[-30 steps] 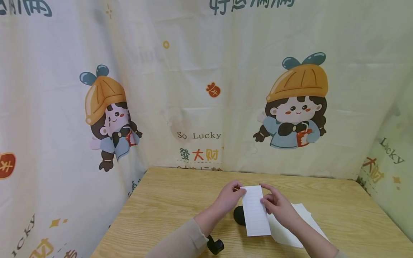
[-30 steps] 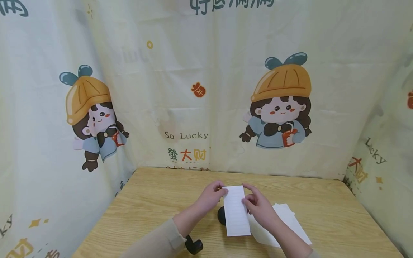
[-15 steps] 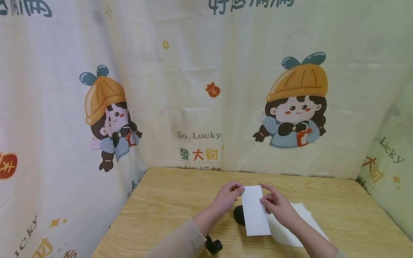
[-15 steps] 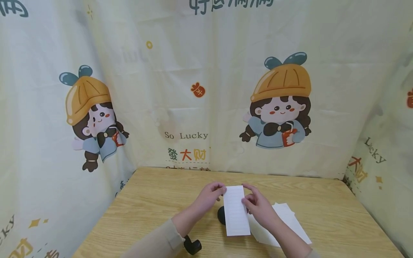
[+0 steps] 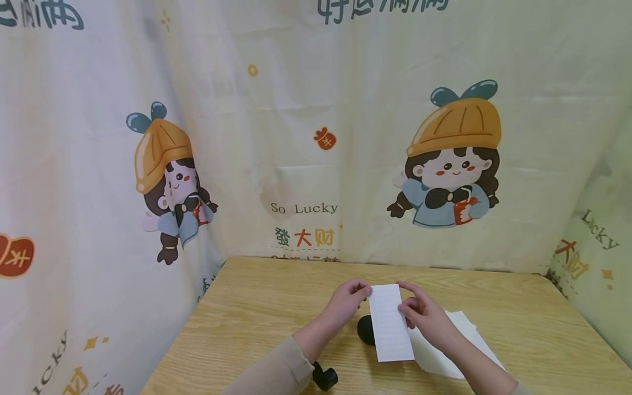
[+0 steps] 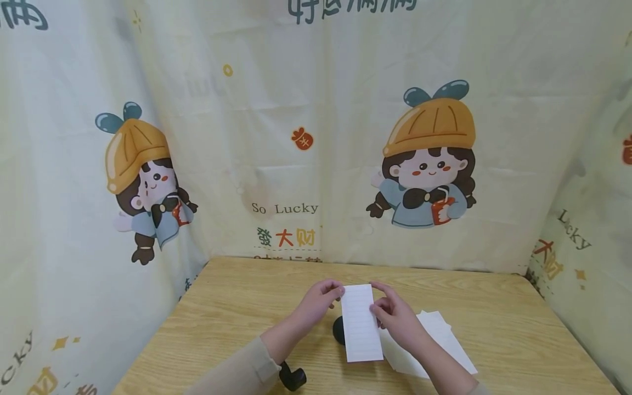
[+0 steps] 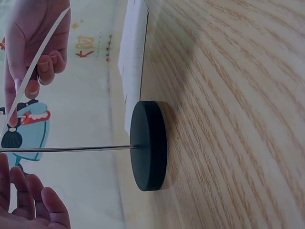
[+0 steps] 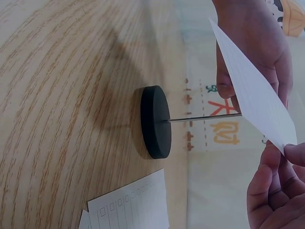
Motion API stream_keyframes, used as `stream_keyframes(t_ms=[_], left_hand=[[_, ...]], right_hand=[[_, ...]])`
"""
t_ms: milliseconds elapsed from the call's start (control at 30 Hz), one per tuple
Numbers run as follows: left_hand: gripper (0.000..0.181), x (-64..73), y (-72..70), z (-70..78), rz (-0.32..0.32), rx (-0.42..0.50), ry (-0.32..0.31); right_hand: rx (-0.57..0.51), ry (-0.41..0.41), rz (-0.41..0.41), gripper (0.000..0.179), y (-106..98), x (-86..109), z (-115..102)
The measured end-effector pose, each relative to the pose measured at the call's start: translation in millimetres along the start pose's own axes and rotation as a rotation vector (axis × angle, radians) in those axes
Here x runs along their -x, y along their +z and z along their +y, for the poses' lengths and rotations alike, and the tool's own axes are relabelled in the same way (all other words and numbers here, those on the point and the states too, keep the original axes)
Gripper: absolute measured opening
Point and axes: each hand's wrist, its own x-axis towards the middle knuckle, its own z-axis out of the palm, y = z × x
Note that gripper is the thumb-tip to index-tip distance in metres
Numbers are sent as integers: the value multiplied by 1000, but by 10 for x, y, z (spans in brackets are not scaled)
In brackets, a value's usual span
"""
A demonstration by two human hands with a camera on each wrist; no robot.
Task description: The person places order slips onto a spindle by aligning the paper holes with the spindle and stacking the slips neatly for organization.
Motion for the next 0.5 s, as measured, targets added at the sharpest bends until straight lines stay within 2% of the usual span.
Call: stream_keyframes(t_ms=[500], left_hand=[[18, 30, 5, -24, 29, -83, 21]], right_hand=[[-3, -18, -5, 55, 19, 25, 15]])
